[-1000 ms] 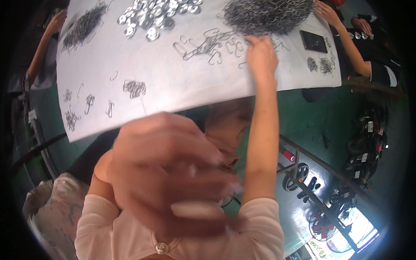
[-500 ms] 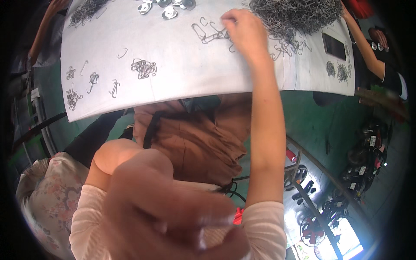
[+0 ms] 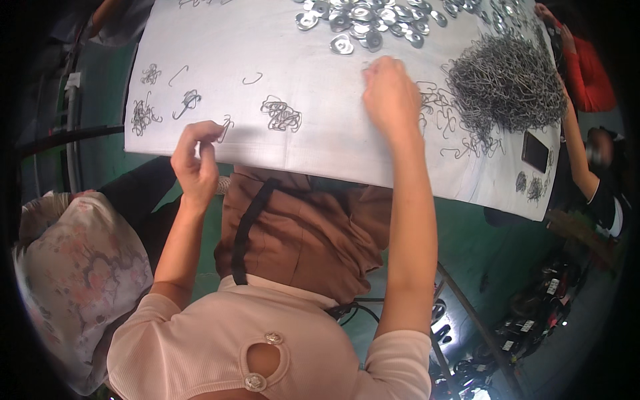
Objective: The person repeatedly picks small metal hooks and circular metal pieces from a table, joins them by hand, and hangs the assembled units on a nearby metal rack. The process is repeated continuously with multiple small components.
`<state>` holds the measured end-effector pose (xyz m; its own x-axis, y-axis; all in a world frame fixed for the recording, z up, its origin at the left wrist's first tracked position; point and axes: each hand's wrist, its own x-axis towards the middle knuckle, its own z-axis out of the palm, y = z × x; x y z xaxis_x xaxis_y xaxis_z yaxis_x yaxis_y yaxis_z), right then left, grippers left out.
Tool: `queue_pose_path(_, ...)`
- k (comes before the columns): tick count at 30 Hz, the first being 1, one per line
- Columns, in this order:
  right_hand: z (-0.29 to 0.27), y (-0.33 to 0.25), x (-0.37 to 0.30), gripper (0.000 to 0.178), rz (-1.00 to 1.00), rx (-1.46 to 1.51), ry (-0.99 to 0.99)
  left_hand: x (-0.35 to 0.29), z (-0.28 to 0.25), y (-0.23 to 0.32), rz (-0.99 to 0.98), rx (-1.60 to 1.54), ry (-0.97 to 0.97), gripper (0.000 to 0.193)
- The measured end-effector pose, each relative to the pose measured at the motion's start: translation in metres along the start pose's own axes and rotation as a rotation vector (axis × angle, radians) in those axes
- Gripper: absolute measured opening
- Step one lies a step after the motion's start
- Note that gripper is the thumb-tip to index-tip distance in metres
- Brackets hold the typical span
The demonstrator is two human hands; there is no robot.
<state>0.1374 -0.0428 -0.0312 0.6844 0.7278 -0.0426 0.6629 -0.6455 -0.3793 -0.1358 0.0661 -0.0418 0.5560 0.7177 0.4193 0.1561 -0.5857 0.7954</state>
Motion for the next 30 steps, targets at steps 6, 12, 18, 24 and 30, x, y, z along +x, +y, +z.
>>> queue_pose_path(6, 0.037, -0.056, -0.044, 0.009, -0.277, 0.245, -0.104, 0.000, 0.006, -0.003, 0.004, 0.077, -0.098, 0.038)
queue_pose_path(12, 0.042, -0.061, -0.060, 0.009, -0.279, 0.323, -0.088, 0.014, 0.030, -0.009, 0.048, 0.194, -0.124, 0.041)
queue_pose_path(18, 0.024, -0.032, -0.074, 0.008, -0.094, 0.462, 0.036, 0.051, 0.050, -0.024, 0.007, 0.488, -0.135, 0.018)
queue_pose_path(24, -0.003, 0.013, -0.099, 0.011, 0.074, 0.556, 0.179, 0.070, 0.051, -0.036, 0.029, 0.545, -0.300, 0.013)
queue_pose_path(30, -0.019, 0.101, -0.103, 0.011, 0.345, 0.396, 0.415, 0.042, 0.062, 0.002, 0.015, 0.314, -0.434, 0.010)
